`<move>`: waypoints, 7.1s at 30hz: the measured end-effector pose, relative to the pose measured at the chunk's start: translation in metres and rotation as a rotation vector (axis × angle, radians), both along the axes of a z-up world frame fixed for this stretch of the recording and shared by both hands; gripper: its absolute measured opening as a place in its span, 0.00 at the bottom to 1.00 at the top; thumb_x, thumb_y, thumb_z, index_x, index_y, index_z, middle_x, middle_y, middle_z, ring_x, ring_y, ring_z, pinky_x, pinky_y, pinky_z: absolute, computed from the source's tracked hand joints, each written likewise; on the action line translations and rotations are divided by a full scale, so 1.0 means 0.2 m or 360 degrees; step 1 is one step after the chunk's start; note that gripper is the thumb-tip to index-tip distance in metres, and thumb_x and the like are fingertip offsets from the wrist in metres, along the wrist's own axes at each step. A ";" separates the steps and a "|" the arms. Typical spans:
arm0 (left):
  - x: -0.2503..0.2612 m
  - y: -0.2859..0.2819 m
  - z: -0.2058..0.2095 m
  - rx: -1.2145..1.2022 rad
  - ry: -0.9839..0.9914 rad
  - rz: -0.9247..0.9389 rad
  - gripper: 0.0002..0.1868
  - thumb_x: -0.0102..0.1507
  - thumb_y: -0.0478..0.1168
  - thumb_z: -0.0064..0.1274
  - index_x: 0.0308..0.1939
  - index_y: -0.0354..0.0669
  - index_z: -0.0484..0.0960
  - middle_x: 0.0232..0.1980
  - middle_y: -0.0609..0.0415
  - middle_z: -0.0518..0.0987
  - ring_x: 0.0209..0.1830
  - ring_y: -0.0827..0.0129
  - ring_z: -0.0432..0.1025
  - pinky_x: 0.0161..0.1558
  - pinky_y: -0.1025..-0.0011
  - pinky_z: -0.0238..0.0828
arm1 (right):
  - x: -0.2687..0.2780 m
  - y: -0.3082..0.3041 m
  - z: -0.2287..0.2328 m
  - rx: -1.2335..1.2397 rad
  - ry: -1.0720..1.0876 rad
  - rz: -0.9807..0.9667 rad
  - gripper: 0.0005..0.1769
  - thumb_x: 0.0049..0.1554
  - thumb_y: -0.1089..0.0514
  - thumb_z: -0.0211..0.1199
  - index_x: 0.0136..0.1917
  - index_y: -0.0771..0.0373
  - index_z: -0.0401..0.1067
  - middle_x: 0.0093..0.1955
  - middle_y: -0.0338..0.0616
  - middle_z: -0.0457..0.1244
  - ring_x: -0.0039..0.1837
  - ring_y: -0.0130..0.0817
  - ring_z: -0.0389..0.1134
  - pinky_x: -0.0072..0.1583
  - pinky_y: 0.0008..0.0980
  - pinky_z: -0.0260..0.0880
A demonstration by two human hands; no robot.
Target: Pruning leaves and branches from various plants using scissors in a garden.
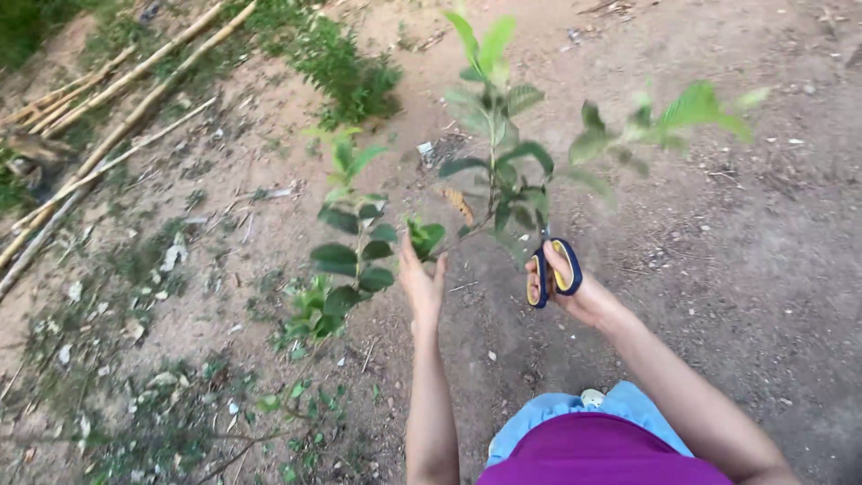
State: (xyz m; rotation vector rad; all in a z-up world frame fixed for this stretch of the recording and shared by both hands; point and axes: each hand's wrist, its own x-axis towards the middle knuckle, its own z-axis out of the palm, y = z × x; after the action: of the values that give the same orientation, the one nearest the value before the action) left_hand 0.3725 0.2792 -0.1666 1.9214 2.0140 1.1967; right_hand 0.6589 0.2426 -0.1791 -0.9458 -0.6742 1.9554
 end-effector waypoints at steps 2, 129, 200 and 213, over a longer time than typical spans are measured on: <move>0.03 0.01 -0.13 0.0042 -0.0037 -0.0006 0.50 0.57 0.44 0.66 0.78 0.39 0.55 0.68 0.32 0.69 0.66 0.40 0.67 0.66 0.51 0.63 | 0.08 0.05 -0.01 -0.0062 0.0171 0.0015 0.32 0.61 0.31 0.54 0.51 0.64 0.71 0.40 0.40 0.65 0.43 0.31 0.68 0.50 0.35 0.70; -0.77 -0.39 0.43 0.0953 -0.1354 0.1210 0.37 0.60 0.44 0.64 0.70 0.39 0.66 0.62 0.45 0.73 0.51 0.66 0.74 0.46 0.68 0.76 | -1.18 0.13 0.10 0.1249 -0.0458 0.2011 0.25 0.59 0.39 0.61 0.38 0.65 0.72 0.31 0.40 0.65 0.36 0.28 0.66 0.40 0.31 0.66; -2.04 1.25 -0.34 -0.0678 -0.1373 0.0332 0.16 0.64 0.48 0.65 0.32 0.37 0.88 0.26 0.64 0.78 0.25 0.81 0.64 0.28 0.76 0.59 | -1.21 2.24 -0.30 0.0534 -0.0768 0.1172 0.41 0.55 0.21 0.50 0.61 0.58 0.68 0.48 0.43 0.65 0.52 0.32 0.66 0.53 0.36 0.67; -2.14 1.37 -0.26 -0.0789 -0.1449 0.0488 0.14 0.60 0.46 0.67 0.38 0.37 0.89 0.32 0.59 0.84 0.26 0.79 0.70 0.29 0.77 0.65 | -1.46 2.32 -0.23 0.0324 -0.0709 0.0611 0.31 0.58 0.33 0.61 0.48 0.66 0.74 0.32 0.40 0.64 0.33 0.30 0.67 0.39 0.34 0.75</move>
State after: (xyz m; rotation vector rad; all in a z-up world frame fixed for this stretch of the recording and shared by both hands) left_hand -0.0561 0.5528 -0.2192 0.6540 1.8244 1.1593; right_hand 0.3677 0.7065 -0.2250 -1.2020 -1.3677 1.9587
